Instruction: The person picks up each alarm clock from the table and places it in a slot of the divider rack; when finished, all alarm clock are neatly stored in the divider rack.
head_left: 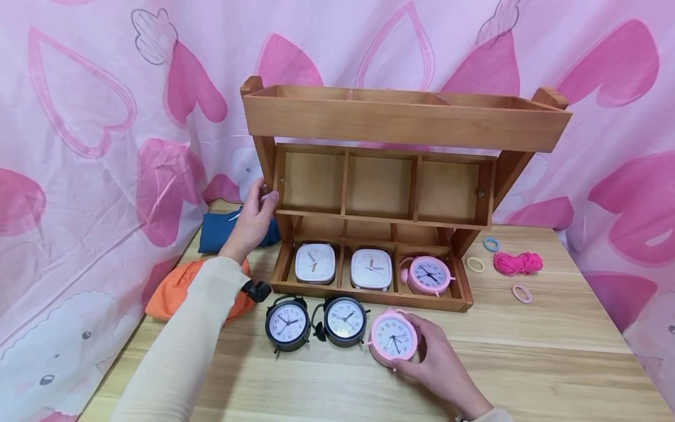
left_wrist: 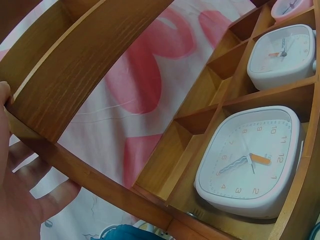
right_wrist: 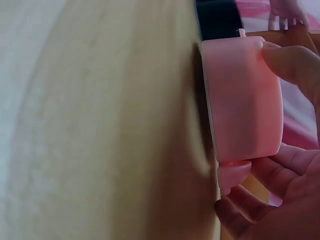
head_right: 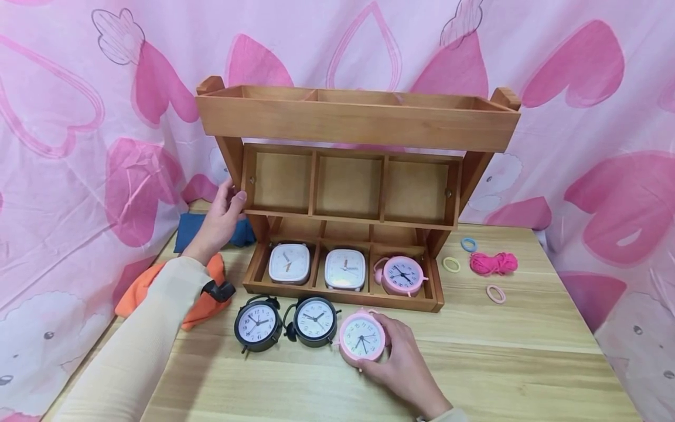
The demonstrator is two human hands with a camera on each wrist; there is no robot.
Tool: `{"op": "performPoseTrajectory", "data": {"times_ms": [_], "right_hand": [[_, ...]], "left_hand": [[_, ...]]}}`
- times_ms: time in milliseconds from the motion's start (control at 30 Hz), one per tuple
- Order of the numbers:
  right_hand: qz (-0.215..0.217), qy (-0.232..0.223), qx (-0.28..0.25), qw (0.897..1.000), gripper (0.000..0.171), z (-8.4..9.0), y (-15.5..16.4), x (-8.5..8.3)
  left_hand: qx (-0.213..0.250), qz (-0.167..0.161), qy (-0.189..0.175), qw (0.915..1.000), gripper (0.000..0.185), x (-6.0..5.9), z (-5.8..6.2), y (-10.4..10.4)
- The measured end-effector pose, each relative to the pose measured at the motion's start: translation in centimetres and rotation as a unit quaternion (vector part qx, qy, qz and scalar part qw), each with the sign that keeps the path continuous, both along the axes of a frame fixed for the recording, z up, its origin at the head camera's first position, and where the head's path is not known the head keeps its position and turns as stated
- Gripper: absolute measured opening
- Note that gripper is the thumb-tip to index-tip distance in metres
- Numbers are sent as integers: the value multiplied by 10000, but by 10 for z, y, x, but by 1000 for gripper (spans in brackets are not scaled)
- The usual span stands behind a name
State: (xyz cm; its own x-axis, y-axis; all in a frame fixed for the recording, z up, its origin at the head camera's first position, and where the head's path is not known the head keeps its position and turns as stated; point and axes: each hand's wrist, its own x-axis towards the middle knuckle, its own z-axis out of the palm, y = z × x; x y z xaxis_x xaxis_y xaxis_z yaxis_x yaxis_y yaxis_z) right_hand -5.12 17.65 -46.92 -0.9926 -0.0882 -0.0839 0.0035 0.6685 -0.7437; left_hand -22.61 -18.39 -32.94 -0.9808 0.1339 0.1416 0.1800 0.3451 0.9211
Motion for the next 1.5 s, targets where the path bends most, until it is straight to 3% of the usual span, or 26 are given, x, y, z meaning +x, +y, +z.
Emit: {"op": "performPoseTrajectory", "data": {"times_ms": [100, 300, 567, 833, 1100, 1333, 1500], "right_hand": [[-59, 116, -128, 9998, 95, 13, 3, 2], [-154, 935, -16, 9955, 95, 46, 16, 4], [-506, 1570, -75, 9863, 94, 89, 32, -8], [-836, 1660, -687, 9802, 91, 127, 49, -44], [-1297, 1994, -502, 9700, 90, 152, 58, -88], [-1228, 2418, -125, 9624, 87, 161, 54, -117], [-1244, 2992, -118, 9460, 84, 158, 48, -128]], "left_hand": [[19, 0, -23, 10000, 61, -1, 1, 0], [12, -1, -5, 10000, 61, -1, -1, -1], [46, -23, -112, 9999, 62, -2, -2, -1], [4, 0, -105, 9999, 62, -1, -2, 0], [3, 34, -82, 10000, 61, 0, -1, 0], [-24, 64, -51, 10000, 60, 0, -1, 0], [7, 54, -63, 10000, 60, 0, 0, 1]]}}
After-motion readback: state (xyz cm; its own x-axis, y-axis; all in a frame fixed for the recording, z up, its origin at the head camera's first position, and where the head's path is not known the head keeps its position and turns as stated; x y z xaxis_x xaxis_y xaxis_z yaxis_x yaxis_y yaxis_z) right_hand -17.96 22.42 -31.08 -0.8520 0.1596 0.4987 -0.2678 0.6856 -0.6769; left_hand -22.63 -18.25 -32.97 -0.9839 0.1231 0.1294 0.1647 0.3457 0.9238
